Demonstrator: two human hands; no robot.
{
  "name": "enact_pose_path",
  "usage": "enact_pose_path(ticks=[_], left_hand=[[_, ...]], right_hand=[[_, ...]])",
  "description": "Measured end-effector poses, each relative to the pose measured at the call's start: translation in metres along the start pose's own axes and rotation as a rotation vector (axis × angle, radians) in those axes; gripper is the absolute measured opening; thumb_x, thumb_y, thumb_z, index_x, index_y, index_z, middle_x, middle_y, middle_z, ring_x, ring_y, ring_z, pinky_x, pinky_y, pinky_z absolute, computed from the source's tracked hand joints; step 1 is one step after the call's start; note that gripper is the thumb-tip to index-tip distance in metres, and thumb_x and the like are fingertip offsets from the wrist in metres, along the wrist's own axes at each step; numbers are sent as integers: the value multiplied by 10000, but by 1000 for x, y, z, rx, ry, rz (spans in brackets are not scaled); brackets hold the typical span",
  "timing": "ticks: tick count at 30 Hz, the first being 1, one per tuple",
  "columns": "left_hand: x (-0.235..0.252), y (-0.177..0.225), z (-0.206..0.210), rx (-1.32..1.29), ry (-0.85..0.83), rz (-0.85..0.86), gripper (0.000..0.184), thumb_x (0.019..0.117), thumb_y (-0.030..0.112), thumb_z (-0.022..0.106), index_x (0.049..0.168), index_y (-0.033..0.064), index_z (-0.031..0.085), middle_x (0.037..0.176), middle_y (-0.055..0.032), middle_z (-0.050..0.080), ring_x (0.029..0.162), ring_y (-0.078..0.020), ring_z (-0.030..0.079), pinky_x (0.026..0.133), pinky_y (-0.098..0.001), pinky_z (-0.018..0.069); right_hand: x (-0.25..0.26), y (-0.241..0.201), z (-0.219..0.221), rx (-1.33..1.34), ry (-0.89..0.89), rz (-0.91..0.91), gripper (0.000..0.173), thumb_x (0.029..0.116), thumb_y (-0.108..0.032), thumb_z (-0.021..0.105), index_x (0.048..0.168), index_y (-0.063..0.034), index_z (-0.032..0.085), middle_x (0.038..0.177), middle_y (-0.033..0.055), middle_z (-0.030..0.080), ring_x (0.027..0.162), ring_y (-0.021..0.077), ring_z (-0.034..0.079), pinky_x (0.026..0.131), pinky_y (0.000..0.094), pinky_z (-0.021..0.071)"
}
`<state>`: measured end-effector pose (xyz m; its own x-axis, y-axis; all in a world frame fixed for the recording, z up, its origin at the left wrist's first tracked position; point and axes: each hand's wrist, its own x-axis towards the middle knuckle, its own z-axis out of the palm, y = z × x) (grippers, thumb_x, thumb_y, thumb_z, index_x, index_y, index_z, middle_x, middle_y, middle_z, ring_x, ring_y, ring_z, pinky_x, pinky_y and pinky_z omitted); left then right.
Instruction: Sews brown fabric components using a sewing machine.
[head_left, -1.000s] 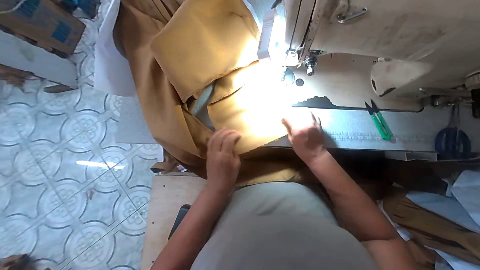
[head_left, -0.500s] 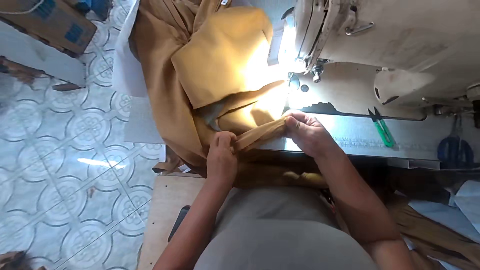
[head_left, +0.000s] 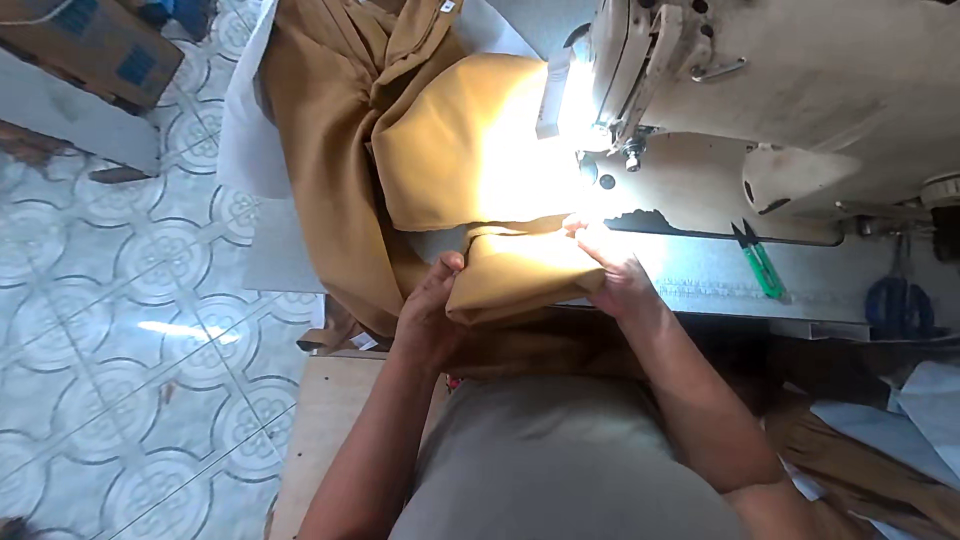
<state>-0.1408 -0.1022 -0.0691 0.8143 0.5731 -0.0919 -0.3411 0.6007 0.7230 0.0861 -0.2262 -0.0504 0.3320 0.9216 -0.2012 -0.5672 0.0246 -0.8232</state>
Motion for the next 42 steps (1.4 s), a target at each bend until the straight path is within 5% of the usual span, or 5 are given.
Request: enact_pose_path(ticks=[3,9,19,32,42], left_hand=[[-1,1,2,-38,47,-16,199,1035,288,552,1148,261,713,1081,-19,734,1000,-122,707,864,-330,607],[-2,2,18,-164,-9,-47,195,1008,315,612,1156,242,716,1100,-32,734,995,-134,719,825,-326,621],[-13,13,14,481,-64,-113,614,757,589,827,1239,263,630,1078,49,735,977,-69,704,870,-275,595],[-7,-9,48,920,341,121,669,735,15,751,1351,124,513,1070,33,714,948,-51,700,827,-256,602],[-14,-28,27,1299,393,774,141,774,40,744,782,49,603,940,-79,596,866,-42,584,735,-115,482]], right_hand=[[-13,-4,-14,-91,-169,-64,470,926,-531,697,1250,-207,594,1028,-36,707,880,67,692,757,266,603],[-29,-8,-6,-664,-115,-193,680,721,60,763,1349,-37,520,1203,65,669,1048,115,684,896,300,606],[-39,-14,12,-782,364,-426,410,890,76,574,1285,-34,581,1223,100,604,1034,119,638,846,270,572],[-41,-1,3,-869,429,-502,483,789,120,597,1250,-26,602,1228,111,618,1080,137,624,882,281,549],[-46,10,-1,-1049,502,-550,545,693,153,583,1215,-2,610,1203,149,621,1093,212,614,896,328,540]])
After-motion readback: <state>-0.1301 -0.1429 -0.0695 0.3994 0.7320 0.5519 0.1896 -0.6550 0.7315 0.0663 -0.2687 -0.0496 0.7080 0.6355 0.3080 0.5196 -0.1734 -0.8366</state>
